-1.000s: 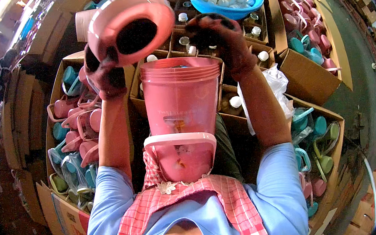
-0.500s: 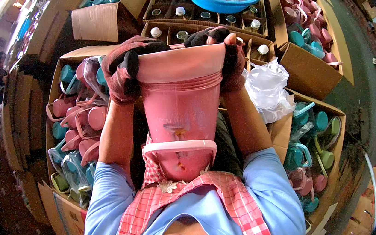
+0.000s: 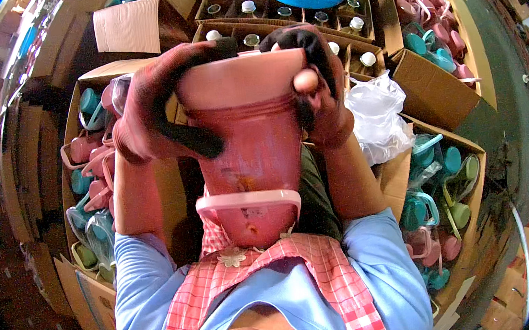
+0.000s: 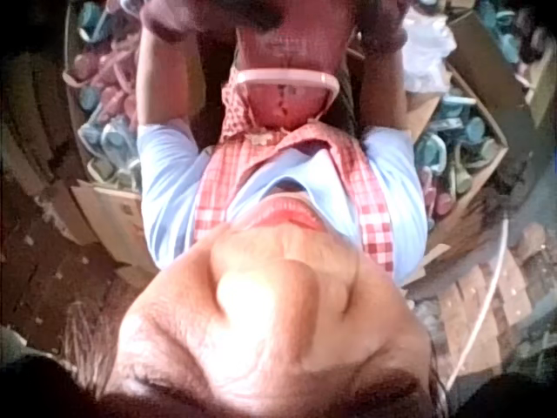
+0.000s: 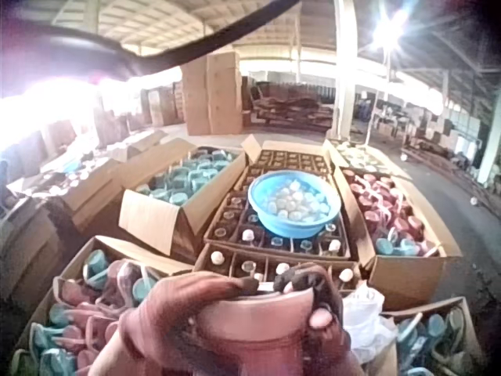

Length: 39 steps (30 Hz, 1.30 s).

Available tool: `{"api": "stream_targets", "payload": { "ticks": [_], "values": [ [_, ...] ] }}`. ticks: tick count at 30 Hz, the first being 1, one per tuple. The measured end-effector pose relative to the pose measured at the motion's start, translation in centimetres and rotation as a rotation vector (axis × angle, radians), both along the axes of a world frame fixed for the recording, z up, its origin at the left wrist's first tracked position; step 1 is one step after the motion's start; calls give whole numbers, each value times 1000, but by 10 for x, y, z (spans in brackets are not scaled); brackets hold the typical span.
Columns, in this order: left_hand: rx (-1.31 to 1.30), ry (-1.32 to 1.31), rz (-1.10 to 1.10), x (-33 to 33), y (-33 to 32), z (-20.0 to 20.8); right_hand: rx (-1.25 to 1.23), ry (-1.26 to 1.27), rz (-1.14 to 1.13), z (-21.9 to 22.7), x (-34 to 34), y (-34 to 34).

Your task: The person assembles plastic containers by placing lids onto the bodies and inserting plastic bags inside. They handle multiple containers of different colors, including yellow, blue, and pink, and place the finished items into cardboard boxes.

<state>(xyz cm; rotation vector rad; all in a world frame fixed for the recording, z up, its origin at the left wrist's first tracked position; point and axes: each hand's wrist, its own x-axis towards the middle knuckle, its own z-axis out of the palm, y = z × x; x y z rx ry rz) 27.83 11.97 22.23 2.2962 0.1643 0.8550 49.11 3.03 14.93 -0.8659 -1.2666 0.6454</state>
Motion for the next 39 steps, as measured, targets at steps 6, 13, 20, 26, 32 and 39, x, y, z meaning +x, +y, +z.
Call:
{"api": "stream_targets", "payload": {
  "ticks": [6,13,20,26,32,39],
  "values": [
    [-650,-487,115,10,9,-38,30,-417,-387,-21,11,20],
    [-205,-465,292,3,-6,-37,33,368,16,-5,-10,13],
    [121,-109,118,-18,-12,-3,113,-154,66,20,-3,-1],
    [287,110,258,-10,-28,12,109,143,-90,4,-26,-9],
    [206,59,239,-11,-19,-6,98,95,-55,-5,-18,3],
    [460,224,348,20,-46,26,-73,755,337,-23,-13,10]
  ]
}}
